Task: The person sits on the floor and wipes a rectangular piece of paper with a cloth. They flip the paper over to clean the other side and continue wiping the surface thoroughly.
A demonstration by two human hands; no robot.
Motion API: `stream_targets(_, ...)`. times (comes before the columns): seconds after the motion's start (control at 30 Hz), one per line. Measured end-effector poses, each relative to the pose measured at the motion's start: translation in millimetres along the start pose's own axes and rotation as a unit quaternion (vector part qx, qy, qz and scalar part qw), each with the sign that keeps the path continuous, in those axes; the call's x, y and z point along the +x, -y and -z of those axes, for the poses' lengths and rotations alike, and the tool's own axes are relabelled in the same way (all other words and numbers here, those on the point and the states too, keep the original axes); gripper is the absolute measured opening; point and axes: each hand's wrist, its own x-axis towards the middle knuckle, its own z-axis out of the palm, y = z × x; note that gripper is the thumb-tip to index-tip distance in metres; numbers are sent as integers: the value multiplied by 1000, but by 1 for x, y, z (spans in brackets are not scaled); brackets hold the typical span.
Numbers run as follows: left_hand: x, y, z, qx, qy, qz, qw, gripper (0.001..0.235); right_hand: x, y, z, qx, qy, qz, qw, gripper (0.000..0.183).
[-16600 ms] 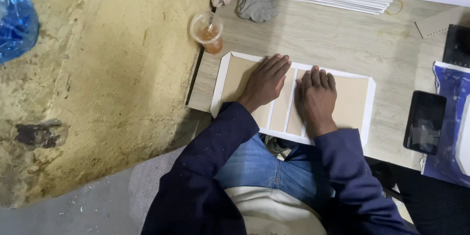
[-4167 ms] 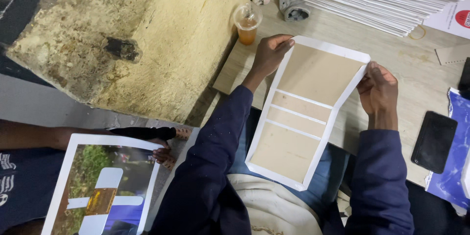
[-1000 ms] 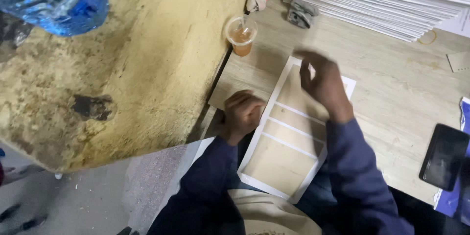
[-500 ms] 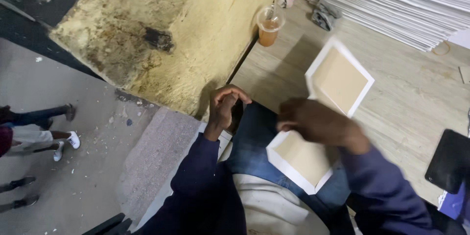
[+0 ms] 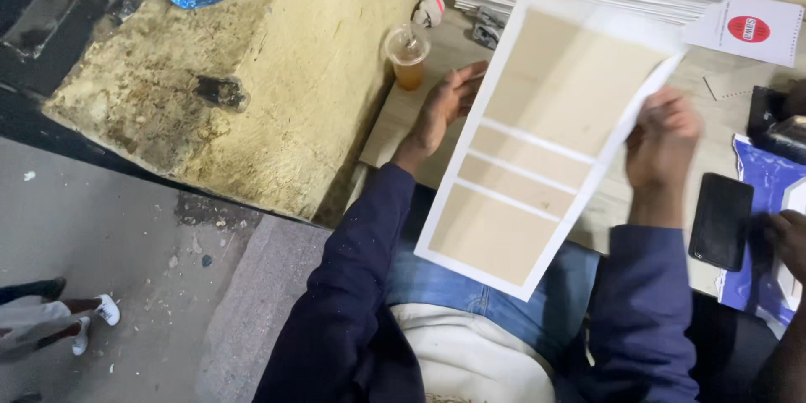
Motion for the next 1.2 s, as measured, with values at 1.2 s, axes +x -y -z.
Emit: stream_targets(1.2,15,31,49,205,-190,-44,959,30,-23,-23,-49,50,1,-228,972,11)
